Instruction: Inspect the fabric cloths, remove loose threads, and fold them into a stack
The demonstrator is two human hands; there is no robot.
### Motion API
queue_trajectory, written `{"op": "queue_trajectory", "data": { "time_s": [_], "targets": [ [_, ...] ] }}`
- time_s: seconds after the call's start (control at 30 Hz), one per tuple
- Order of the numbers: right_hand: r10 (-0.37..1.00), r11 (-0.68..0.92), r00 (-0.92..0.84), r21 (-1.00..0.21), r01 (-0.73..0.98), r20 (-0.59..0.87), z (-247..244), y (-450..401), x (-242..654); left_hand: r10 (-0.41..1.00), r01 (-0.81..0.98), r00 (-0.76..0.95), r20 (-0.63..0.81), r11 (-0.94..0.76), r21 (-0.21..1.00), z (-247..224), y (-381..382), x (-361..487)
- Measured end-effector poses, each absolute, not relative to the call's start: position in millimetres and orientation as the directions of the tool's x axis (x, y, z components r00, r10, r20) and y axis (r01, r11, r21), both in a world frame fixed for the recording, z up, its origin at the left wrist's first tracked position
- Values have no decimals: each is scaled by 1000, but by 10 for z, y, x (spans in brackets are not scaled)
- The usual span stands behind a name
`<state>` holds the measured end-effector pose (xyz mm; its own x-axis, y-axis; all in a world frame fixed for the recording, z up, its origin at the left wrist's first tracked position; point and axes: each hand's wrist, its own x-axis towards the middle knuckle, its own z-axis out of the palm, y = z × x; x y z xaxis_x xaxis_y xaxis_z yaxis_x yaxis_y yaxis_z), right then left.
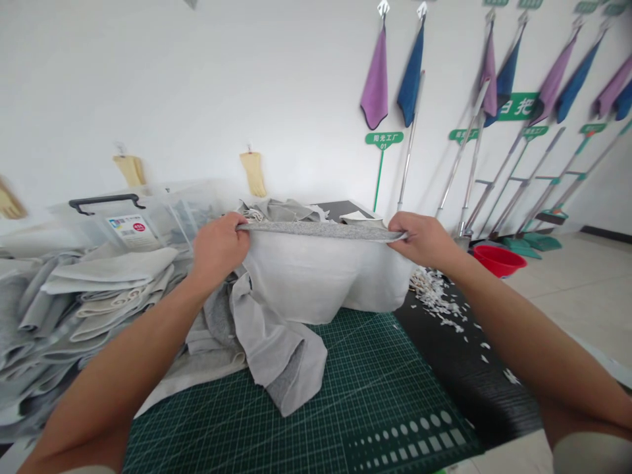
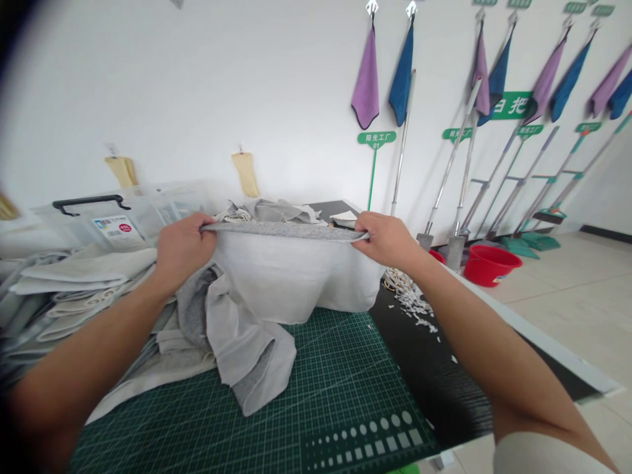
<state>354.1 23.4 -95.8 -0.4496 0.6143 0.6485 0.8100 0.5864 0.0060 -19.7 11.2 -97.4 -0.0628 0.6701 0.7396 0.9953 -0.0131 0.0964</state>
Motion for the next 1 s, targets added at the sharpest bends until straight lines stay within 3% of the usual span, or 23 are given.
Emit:
{"op": "queue_trajectory", "data": {
  "time_s": [0.13, 0.3, 0.43, 0.53, 0.63, 0.77, 0.87, 1.0],
  "targets": [
    [722, 497, -248, -235, 835, 646, -1168, 322, 3618, 639, 941, -116, 760, -175, 291, -1041, 176, -250],
    [736, 634, -453, -278, 721, 504, -1355, 230, 3613, 585, 771, -309, 750, -307, 558, -1082, 203, -309],
    [706, 707, -628, -273, 652, 327, -1462, 125, 3589, 544, 724, -295, 786, -409, 555, -1158, 187, -379],
    [718, 696, -638, -290, 657, 279, -1550, 155, 3620, 554, 706, -280, 784, -434, 559, -1248, 203, -453],
    [786, 617, -513, -389, 684, 346, -1633, 274, 3698, 606, 689, -302, 736, -395, 608, -1322, 255, -536],
    [874, 445, -203, -562, 697, 441, -1720, 444, 3815, 638, 600, -365, 678, -395, 696, -1355, 324, -622],
    [910, 351, -32, -725, 593, 414, -1778, 498, 3867, 684, 457, -367, 630, -457, 763, -1351, 346, -647],
    [949, 283, 14, -869, 406, 316, -1829, 477, 3884, 733, 344, -374, 568, -459, 819, -1346, 340, -640]
  ]
}}
